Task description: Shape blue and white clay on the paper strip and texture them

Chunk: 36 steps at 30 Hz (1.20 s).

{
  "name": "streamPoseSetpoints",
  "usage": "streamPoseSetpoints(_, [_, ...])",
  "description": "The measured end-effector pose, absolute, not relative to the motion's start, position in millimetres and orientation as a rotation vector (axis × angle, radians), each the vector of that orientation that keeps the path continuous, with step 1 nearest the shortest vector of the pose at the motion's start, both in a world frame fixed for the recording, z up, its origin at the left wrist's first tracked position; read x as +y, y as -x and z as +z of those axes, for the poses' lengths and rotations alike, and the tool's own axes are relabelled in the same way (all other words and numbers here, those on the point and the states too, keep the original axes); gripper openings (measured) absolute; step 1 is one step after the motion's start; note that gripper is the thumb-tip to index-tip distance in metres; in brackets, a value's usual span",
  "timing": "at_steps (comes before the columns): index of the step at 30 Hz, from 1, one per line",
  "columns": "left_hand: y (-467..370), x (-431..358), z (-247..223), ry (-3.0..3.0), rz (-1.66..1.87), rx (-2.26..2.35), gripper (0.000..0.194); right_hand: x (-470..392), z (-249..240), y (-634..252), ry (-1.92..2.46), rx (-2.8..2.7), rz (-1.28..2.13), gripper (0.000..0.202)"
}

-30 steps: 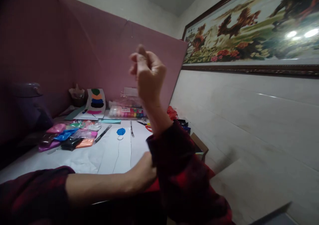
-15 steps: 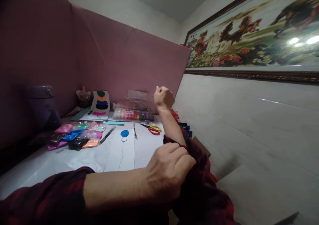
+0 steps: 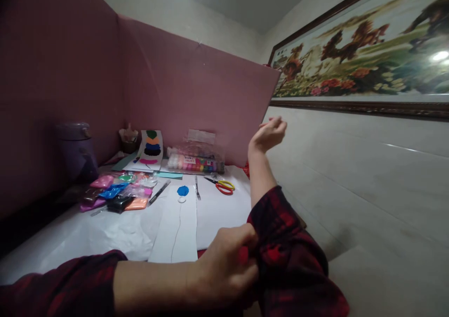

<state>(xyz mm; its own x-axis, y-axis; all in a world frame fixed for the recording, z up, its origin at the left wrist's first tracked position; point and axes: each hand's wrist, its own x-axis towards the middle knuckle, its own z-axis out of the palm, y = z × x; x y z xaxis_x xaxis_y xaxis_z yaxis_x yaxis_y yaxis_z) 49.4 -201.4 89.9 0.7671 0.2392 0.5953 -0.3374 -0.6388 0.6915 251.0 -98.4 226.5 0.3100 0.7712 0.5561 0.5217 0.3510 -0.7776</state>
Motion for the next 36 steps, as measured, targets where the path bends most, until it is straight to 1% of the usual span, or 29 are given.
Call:
streamPoseSetpoints(1, [-47.7, -201.4, 94.7, -2.242, 0.885, -0.085, 0.018, -93.9, 209.2, -242.3, 1.407, -1.384, 0.176, 0.04])
streamPoseSetpoints(3, [-47.9, -199.1, 101.8, -2.603, 1.066, -0.212, 0.009, -83.6, 168.8, -221.8, 1.612, -1.429, 0.053, 0.034])
streamPoseSetpoints(4, [-48.6, -197.5, 102.7, -2.76, 1.15, -0.297, 0.005, -77.9, 148.2, -211.5, 1.704, -1.467, 0.017, 0.033])
streamPoseSetpoints(5, [-49.0, -196.1, 101.0, -2.888, 1.187, -0.35, 0.005, -71.9, 129.0, -202.4, 1.788, -1.505, -0.003, 0.034])
streamPoseSetpoints(8, [-42.7, -191.6, 80.7, -3.047, 1.03, -0.482, 0.018, -54.9, 87.8, -190.1, 2.003, -1.527, 0.01, 0.032])
streamPoseSetpoints(9, [-37.8, -188.6, 71.2, -3.035, 0.997, -0.566, 0.015, -50.4, 80.0, -191.9, 2.068, -1.494, 0.022, 0.032])
streamPoseSetpoints(10, [-32.0, -184.0, 62.0, -2.996, 0.927, -0.716, 0.007, -47.1, 74.4, -196.0, 2.131, -1.452, 0.046, 0.033])
streamPoseSetpoints(11, [-25.7, -177.5, 54.1, -2.989, 0.895, -0.705, 0.004, -44.9, 70.1, -201.5, 2.187, -1.412, 0.091, 0.033])
streamPoseSetpoints(12, [-19.4, -169.0, 48.0, -3.009, 0.865, -0.669, 0.006, -43.8, 66.4, -207.3, 2.229, -1.384, 0.147, 0.032])
streamPoseSetpoints(14, [-8.4, -147.3, 41.7, -3.093, 0.67, -0.503, 0.014, -43.7, 58.1, -215.6, 2.28, -1.354, 0.265, 0.032])
streamPoseSetpoints(16, [-1.3, -123.0, 39.5, -3.178, 0.465, -0.257, 0.011, -43.7, 47.1, -215.9, 2.278, -1.377, 0.346, 0.034])
streamPoseSetpoints(18, [1.2, -101.8, 35.7, -3.207, 0.25, -0.115, 0.012, -40.9, 35.0, -208.4, 2.249, -1.423, 0.37, 0.034])
streamPoseSetpoints(20, [0.0, -87.7, 28.2, -3.214, 0.135, 0.016, 0.023, -35.0, 24.5, -197.8, 2.226, -1.46, 0.353, 0.033])
streamPoseSetpoints(22, [-3.2, -81.3, 19.3, -3.205, 0.124, 0.098, 0.038, -28.4, 17.2, -188.9, 2.226, -1.47, 0.298, 0.028])
streamPoseSetpoints(26, [-7.9, -80.9, 11.7, -3.143, 0.08, 0.158, 0.056, -22.8, 11.5, -184.2, 2.24, -1.435, 0.235, 0.015])
streamPoseSetpoints(28, [-9.4, -81.3, 12.9, -3.097, -0.001, 0.205, 0.065, -25.0, 10.5, -186.9, 2.237, -1.385, 0.231, 0.02])
streamPoseSetpoints(30, [-11.8, -80.4, 12.5, -3.081, -0.034, 0.204, 0.066, -28.5, 9.2, -190.9, 2.215, -1.328, 0.248, 0.025])
streamPoseSetpoints(32, [-15.4, -79.0, 6.8, -3.112, -0.003, 0.173, 0.06, -31.4, 6.9, -195.1, 2.171, -1.267, 0.29, 0.025])
streamPoseSetpoints(34, [-19.6, -77.7, -4.6, -3.191, 0.138, 0.155, 0.05, -32.7, 4.0, -198.7, 2.111, -1.186, 0.354, 0.021])
streamPoseSetpoints(36, [-23.3, -76.8, -19.4, -3.277, 0.398, 0.152, 0.039, -32.6, 1.6, -200.4, 2.016, -1.104, 0.434, 0.017])
